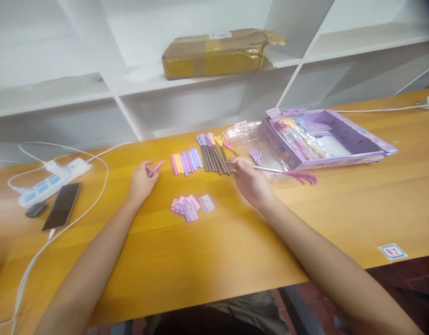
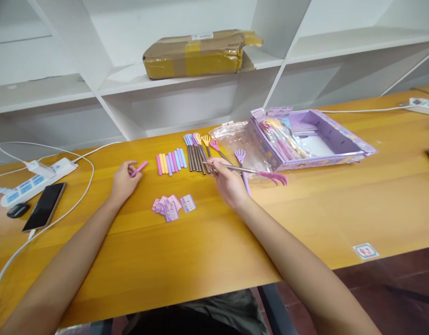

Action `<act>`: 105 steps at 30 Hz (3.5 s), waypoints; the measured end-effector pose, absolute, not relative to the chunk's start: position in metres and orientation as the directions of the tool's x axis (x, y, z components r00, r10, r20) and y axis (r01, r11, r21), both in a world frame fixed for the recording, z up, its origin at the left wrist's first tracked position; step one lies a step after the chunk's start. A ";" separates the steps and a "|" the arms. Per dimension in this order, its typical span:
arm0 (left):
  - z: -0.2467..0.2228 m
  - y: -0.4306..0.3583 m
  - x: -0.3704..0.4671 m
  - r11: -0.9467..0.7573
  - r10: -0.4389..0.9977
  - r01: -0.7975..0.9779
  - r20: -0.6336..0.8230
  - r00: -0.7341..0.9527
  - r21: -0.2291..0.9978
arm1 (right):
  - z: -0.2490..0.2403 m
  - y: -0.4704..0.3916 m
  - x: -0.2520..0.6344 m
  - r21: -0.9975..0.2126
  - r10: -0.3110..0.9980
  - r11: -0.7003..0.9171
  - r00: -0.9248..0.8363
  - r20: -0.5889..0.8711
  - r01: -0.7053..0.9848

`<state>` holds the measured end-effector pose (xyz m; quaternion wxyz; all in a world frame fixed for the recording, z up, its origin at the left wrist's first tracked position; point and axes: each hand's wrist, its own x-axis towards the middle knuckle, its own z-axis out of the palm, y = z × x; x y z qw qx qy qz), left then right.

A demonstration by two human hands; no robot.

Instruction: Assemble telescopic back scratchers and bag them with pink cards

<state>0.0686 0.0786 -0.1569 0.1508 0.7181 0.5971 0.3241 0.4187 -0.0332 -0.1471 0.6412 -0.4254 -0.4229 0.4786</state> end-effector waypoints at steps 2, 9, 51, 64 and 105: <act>-0.143 0.068 0.070 -0.278 0.954 0.734 0.266 0.137 0.619 | -0.147 -0.033 0.419 -0.954 0.979 0.159 0.166 0.119 -0.253; -0.117 -0.022 0.075 -0.168 0.924 0.449 -0.018 0.382 0.878 | -0.137 -0.049 0.404 -0.979 0.979 0.000 -0.198 0.041 -0.204; -0.164 -0.058 0.070 -0.280 0.780 0.361 -0.009 0.626 0.889 | -0.169 -0.088 0.359 -0.964 0.893 0.099 -0.405 0.196 -0.248; -0.161 -0.059 0.070 -0.221 0.798 0.340 -0.030 0.601 0.914 | -0.162 -0.086 0.352 -0.958 0.882 -0.077 -0.466 0.064 -0.277; -0.146 -0.036 0.051 -0.062 0.995 -0.308 0.033 -0.097 0.949 | -0.152 -0.044 0.425 -0.718 0.866 0.423 -0.012 0.501 0.553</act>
